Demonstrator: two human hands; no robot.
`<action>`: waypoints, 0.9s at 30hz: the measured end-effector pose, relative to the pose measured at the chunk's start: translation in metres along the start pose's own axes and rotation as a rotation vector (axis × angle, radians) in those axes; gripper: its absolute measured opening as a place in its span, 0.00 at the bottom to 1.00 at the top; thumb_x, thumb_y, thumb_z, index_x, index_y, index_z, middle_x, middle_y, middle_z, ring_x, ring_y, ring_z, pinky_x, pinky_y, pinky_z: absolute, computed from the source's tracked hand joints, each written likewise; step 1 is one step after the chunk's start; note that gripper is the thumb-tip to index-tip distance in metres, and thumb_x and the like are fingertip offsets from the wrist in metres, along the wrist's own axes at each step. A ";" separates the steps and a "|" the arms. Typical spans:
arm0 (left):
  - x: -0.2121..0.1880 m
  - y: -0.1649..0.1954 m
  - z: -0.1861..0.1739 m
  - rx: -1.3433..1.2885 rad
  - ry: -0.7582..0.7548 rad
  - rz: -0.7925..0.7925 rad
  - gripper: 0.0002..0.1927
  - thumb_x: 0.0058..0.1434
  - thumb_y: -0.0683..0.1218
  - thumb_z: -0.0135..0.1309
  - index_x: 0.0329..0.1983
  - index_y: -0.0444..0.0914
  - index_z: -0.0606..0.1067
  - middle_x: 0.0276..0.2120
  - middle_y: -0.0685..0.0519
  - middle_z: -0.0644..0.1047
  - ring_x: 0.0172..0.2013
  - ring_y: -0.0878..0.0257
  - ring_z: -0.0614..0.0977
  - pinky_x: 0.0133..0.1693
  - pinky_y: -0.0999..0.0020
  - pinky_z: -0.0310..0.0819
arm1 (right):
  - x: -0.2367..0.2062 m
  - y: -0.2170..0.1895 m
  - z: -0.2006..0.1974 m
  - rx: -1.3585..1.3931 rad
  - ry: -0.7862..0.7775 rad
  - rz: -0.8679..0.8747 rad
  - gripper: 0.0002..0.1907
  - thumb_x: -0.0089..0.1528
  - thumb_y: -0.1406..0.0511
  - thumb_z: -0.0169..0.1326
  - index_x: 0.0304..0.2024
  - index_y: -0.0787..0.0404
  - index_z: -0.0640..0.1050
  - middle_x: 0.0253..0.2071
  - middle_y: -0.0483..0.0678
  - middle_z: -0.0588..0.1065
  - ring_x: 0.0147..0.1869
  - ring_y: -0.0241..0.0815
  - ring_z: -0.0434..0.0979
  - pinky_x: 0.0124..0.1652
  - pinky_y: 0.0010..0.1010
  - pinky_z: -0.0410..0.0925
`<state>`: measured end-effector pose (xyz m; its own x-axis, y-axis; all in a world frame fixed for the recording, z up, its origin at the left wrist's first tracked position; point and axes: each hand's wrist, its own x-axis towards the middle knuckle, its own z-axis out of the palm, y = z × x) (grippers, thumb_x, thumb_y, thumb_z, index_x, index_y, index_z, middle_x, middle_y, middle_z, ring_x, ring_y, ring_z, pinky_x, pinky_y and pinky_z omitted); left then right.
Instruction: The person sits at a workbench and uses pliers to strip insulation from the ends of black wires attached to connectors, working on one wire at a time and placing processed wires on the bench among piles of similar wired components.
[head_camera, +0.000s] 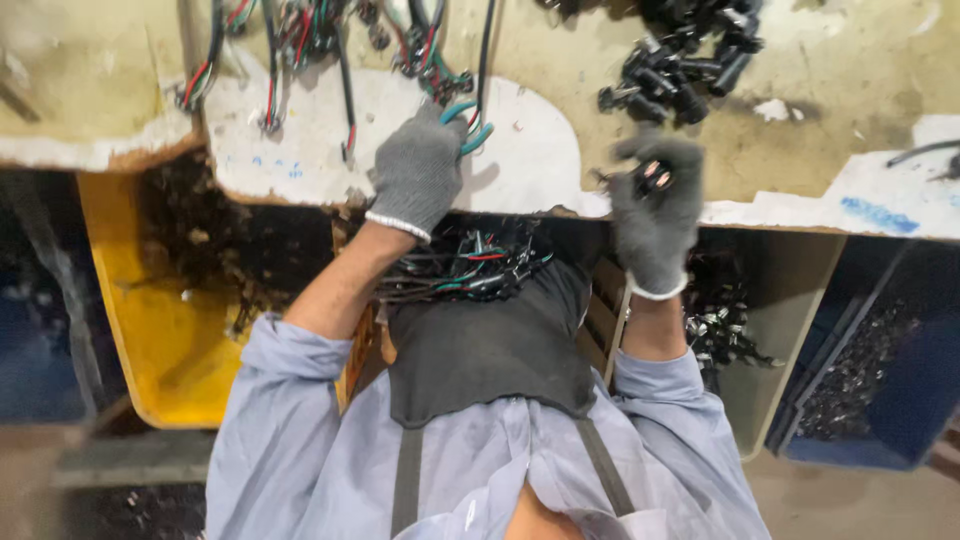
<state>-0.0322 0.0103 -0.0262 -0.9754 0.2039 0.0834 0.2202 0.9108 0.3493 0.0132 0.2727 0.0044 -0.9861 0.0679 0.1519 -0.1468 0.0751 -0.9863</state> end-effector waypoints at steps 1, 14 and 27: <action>0.002 0.002 0.004 0.025 0.007 -0.007 0.06 0.59 0.42 0.57 0.39 0.42 0.80 0.37 0.45 0.78 0.33 0.46 0.82 0.30 0.51 0.76 | -0.004 0.000 0.007 0.105 -0.002 0.037 0.16 0.68 0.78 0.51 0.53 0.56 0.69 0.45 0.45 0.76 0.46 0.35 0.80 0.50 0.26 0.76; 0.003 0.019 -0.067 -0.929 -0.238 -0.528 0.20 0.58 0.46 0.64 0.54 0.40 0.80 0.38 0.47 0.85 0.33 0.64 0.86 0.33 0.70 0.80 | -0.009 -0.020 0.024 -0.418 -0.319 -0.322 0.17 0.57 0.63 0.70 0.38 0.61 0.73 0.29 0.49 0.73 0.31 0.49 0.76 0.35 0.36 0.69; -0.054 0.051 -0.115 -0.866 0.109 0.142 0.10 0.63 0.42 0.63 0.48 0.39 0.83 0.39 0.46 0.81 0.36 0.58 0.84 0.38 0.64 0.78 | 0.000 -0.024 0.044 -0.272 -0.673 -0.219 0.30 0.56 0.47 0.69 0.50 0.60 0.79 0.37 0.47 0.79 0.40 0.47 0.84 0.42 0.36 0.73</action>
<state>0.0320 0.0044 0.0943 -0.9425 0.2190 0.2525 0.3084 0.2788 0.9095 0.0128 0.2275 0.0249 -0.7846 -0.5919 0.1848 -0.4066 0.2660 -0.8740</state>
